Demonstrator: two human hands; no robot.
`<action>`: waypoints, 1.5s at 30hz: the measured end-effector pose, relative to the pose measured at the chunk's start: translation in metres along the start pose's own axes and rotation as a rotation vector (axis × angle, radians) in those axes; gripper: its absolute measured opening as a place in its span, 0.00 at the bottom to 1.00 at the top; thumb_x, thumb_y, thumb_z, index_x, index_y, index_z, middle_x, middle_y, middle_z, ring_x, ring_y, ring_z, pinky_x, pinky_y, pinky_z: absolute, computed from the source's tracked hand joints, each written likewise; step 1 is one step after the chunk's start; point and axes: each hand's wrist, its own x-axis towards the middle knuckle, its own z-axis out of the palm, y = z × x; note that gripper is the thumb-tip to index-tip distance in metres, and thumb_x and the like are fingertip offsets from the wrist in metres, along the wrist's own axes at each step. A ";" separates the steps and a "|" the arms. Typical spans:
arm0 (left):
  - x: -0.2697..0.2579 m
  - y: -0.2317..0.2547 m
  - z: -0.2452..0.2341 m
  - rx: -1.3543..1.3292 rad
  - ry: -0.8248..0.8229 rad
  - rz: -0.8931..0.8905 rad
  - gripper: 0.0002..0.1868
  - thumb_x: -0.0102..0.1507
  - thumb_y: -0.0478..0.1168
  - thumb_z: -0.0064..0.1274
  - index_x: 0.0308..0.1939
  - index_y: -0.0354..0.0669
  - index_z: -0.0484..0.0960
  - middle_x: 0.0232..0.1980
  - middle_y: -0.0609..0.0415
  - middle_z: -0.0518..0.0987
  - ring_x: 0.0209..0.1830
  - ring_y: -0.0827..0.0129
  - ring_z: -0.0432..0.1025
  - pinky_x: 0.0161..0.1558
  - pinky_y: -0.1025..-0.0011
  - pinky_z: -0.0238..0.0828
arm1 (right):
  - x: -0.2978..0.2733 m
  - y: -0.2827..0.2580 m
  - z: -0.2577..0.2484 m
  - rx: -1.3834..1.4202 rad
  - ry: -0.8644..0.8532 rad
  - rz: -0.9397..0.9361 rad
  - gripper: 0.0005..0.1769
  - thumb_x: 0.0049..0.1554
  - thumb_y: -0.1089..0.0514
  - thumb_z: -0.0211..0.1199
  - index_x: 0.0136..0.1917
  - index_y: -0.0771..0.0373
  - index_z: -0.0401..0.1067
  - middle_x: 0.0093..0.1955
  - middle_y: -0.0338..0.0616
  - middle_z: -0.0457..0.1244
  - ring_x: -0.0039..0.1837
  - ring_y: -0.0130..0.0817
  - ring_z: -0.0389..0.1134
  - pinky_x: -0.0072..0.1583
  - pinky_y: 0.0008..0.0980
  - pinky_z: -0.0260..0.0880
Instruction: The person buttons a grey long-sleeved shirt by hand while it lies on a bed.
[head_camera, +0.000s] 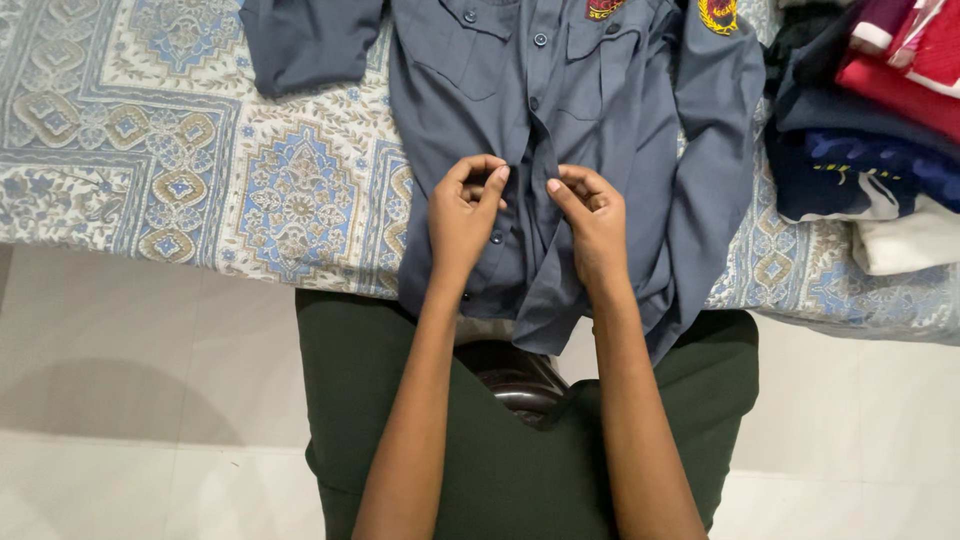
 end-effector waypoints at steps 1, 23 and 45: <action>0.001 -0.002 -0.001 -0.004 -0.006 -0.003 0.09 0.67 0.38 0.59 0.46 0.35 0.83 0.39 0.57 0.83 0.27 0.82 0.73 0.31 0.82 0.71 | 0.000 0.002 0.000 -0.013 0.004 -0.019 0.10 0.60 0.65 0.67 0.56 0.68 0.76 0.51 0.39 0.70 0.53 0.22 0.70 0.58 0.22 0.69; -0.005 0.011 0.002 0.364 0.070 0.068 0.08 0.61 0.39 0.63 0.39 0.37 0.86 0.31 0.59 0.85 0.18 0.83 0.68 0.25 0.78 0.64 | -0.004 0.014 0.032 -0.265 0.122 -0.181 0.08 0.60 0.64 0.69 0.53 0.67 0.76 0.42 0.33 0.67 0.44 0.17 0.65 0.46 0.19 0.65; -0.002 0.008 0.002 0.260 0.024 0.006 0.10 0.64 0.41 0.61 0.41 0.35 0.86 0.30 0.57 0.85 0.19 0.84 0.65 0.24 0.78 0.63 | -0.014 0.001 0.049 -0.544 0.214 -0.289 0.07 0.60 0.63 0.68 0.51 0.68 0.78 0.47 0.38 0.70 0.43 0.21 0.69 0.46 0.22 0.69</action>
